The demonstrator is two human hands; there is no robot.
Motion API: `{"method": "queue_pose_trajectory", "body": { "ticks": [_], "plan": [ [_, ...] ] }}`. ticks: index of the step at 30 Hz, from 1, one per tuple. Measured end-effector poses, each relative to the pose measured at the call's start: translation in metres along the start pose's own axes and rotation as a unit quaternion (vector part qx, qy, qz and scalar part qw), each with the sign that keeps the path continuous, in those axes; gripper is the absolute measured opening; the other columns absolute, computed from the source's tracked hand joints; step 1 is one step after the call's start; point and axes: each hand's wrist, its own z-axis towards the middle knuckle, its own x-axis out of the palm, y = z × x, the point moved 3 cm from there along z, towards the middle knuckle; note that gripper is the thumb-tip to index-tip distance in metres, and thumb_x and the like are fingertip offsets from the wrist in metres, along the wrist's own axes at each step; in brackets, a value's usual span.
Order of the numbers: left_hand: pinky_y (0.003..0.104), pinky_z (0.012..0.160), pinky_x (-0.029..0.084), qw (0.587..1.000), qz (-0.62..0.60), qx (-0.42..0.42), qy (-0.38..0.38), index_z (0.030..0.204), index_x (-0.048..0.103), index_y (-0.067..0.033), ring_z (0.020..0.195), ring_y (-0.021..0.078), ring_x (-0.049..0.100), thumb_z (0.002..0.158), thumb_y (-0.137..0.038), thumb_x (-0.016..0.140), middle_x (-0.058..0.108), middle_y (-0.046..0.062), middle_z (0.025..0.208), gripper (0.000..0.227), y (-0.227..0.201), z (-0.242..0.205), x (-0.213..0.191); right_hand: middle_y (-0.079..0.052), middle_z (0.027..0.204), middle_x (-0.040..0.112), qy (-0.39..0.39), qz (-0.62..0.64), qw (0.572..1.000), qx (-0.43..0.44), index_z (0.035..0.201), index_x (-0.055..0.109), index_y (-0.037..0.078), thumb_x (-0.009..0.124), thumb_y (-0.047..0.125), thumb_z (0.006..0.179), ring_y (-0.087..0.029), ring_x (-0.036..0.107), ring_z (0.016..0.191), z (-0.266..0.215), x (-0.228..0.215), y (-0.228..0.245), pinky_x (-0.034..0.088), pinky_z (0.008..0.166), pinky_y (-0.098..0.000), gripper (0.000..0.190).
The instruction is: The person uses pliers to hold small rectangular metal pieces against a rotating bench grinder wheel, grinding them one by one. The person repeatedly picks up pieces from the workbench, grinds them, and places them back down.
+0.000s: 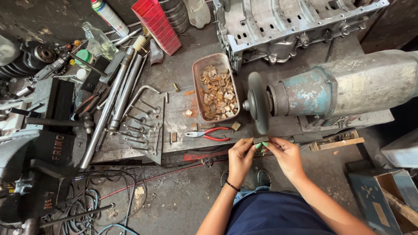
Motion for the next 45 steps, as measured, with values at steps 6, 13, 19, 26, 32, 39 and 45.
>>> {"method": "queue_pose_trajectory", "body": {
  "ticks": [6, 13, 19, 26, 32, 39, 45],
  "plan": [
    [0.039, 0.081, 0.053, 0.998, -0.038, -0.035, -0.023, 0.105, 0.074, 0.0016, 0.087, 0.026, 0.071, 0.091, -0.007, 0.069, 0.073, 0.016, 0.089, 0.017, -0.001, 0.003, 0.005, -0.019, 0.075, 0.073, 0.001, 0.021, 1.0, 0.018, 0.099, 0.072, -0.006, 0.074, 0.003, 0.086, -0.018, 0.069, 0.064, 0.009, 0.004, 0.002, 0.059, 0.065, -0.0324, 0.016],
    [0.02, 0.083, 0.052, 0.894, -0.365, -0.234, -0.112, 0.107, 0.073, -0.0012, 0.084, 0.0055, 0.064, 0.098, -0.013, 0.06, 0.072, 0.001, 0.093, 0.019, 0.059, -0.029, -0.029, -0.023, 0.087, 0.074, 0.105, -0.057, 0.977, 0.175, 0.106, 0.069, -0.015, 0.081, -0.003, 0.074, -0.02, 0.067, 0.073, -0.001, -0.006, -0.002, 0.058, 0.069, -0.0357, 0.036],
    [0.017, 0.074, 0.049, 0.784, -0.581, -0.197, -0.095, 0.101, 0.068, 0.0, 0.073, 0.0065, 0.055, 0.095, -0.02, 0.066, 0.062, 0.004, 0.083, 0.021, 0.042, -0.038, -0.041, -0.02, 0.09, 0.074, 0.194, -0.088, 0.947, 0.239, 0.107, 0.071, -0.015, 0.078, -0.003, 0.077, -0.02, 0.068, 0.076, -0.012, 0.004, -0.009, 0.059, 0.072, -0.0347, 0.033],
    [0.026, 0.076, 0.052, 0.961, -0.224, -0.098, -0.128, 0.109, 0.072, 0.0002, 0.079, 0.0158, 0.063, 0.093, -0.014, 0.068, 0.07, 0.01, 0.09, 0.022, 0.004, -0.035, -0.098, -0.021, 0.1, 0.073, 0.23, -0.07, 0.965, 0.105, 0.123, 0.064, -0.005, 0.07, -0.005, 0.08, -0.023, 0.07, 0.081, -0.018, 0.062, 0.024, 0.06, 0.078, -0.0379, 0.043],
    [0.033, 0.083, 0.056, 0.971, 0.231, 0.03, -0.056, 0.109, 0.072, -0.0045, 0.09, 0.0274, 0.07, 0.092, -0.017, 0.069, 0.071, 0.01, 0.097, 0.021, 0.024, -0.055, -0.15, -0.01, 0.113, 0.067, 0.331, -0.254, 0.882, -0.22, 0.118, 0.067, 0.005, 0.077, 0.001, 0.075, -0.027, 0.07, 0.098, -0.016, 0.134, 0.044, 0.06, 0.082, -0.0382, 0.045],
    [0.035, 0.083, 0.056, 0.958, 0.279, 0.021, -0.069, 0.111, 0.07, -0.0023, 0.093, 0.0307, 0.068, 0.093, -0.015, 0.067, 0.069, 0.012, 0.098, 0.023, 0.032, -0.064, -0.201, -0.008, 0.101, 0.071, 0.393, -0.324, 0.803, -0.309, 0.11, 0.071, 0.009, 0.073, 0.014, 0.082, -0.029, 0.068, 0.093, -0.031, 0.202, 0.027, 0.057, 0.081, -0.0416, 0.029],
    [0.033, 0.082, 0.056, 0.927, 0.353, 0.039, -0.118, 0.112, 0.069, 0.0002, 0.093, 0.0293, 0.067, 0.093, -0.012, 0.067, 0.066, 0.013, 0.098, 0.023, 0.034, -0.061, -0.235, -0.014, 0.104, 0.067, 0.408, -0.367, 0.753, -0.363, 0.108, 0.067, 0.003, 0.066, 0.006, 0.085, -0.034, 0.065, 0.098, -0.029, 0.257, 0.006, 0.055, 0.085, -0.0443, 0.023]
  ]
}}
